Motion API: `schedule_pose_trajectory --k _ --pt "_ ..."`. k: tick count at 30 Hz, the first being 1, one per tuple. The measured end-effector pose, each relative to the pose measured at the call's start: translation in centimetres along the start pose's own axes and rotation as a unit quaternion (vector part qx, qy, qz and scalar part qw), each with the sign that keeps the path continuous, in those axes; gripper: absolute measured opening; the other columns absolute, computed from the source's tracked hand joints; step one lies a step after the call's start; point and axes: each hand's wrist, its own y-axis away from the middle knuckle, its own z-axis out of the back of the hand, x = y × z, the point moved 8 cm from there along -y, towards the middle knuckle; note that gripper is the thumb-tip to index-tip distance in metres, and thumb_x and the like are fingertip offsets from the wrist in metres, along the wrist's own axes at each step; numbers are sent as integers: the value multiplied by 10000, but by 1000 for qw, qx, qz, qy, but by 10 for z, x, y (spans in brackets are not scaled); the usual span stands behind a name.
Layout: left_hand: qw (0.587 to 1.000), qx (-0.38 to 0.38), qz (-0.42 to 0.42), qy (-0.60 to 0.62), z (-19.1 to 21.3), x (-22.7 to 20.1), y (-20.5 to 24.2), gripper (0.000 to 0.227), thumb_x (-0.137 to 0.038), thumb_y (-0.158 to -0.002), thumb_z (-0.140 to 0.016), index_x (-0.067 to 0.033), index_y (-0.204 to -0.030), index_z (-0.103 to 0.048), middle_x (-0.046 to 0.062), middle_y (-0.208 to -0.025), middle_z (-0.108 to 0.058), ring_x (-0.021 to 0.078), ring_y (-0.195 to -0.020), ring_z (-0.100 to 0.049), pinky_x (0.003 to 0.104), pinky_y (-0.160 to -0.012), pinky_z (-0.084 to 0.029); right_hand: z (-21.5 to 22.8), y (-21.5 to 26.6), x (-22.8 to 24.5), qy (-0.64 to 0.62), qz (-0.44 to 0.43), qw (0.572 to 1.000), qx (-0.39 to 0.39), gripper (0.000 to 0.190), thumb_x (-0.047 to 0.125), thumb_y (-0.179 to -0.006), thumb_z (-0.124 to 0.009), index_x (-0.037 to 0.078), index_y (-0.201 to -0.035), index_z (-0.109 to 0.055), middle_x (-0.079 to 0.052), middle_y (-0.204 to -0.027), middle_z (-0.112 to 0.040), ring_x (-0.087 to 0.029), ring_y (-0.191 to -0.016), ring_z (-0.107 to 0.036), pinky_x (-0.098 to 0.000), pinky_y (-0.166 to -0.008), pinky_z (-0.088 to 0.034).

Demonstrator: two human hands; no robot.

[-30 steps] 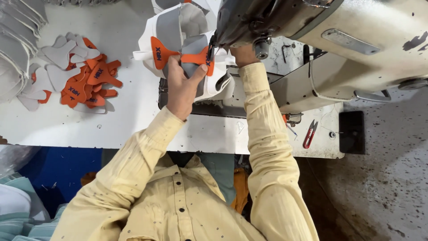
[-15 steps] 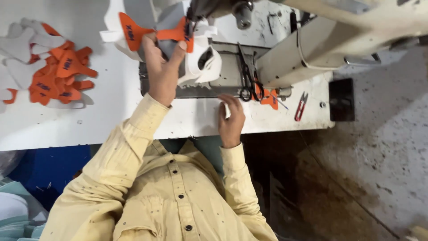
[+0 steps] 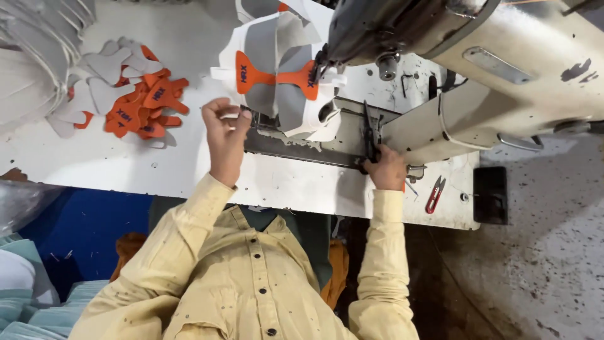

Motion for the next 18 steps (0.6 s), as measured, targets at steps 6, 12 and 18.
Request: schedule_pose_trajectory --k 6,12,18 --pt "998 -3 45 38 10 -13 -44 550 -179 -952 -732 -75 -1352 -370 43 -1220 -553 76 -776 -587 223 -632 -490 -47 -7 -78 -502 -89 838 196 307 143 -941 -716 2 -1213 -743 -120 -923 -755 -220 -787 -719 -335 -729 -609" --pt "989 75 100 81 -3 11 -65 350 -210 -978 -779 -36 -1237 -619 4 -919 -545 57 -612 -472 238 -504 -396 15 92 34 -767 43 637 63 301 139 -913 -715 81 -1203 -658 -41 -961 -714 -144 -725 -651 -279 -566 -541" --pt "995 40 35 79 7 -28 -78 165 -74 -968 -758 -35 -1119 -704 -77 -842 -632 -4 -630 -454 203 -487 -308 -22 193 180 -700 -4 641 316 393 175 -876 -734 31 -1220 -610 17 -772 -561 -87 -563 -530 -246 -445 -411"
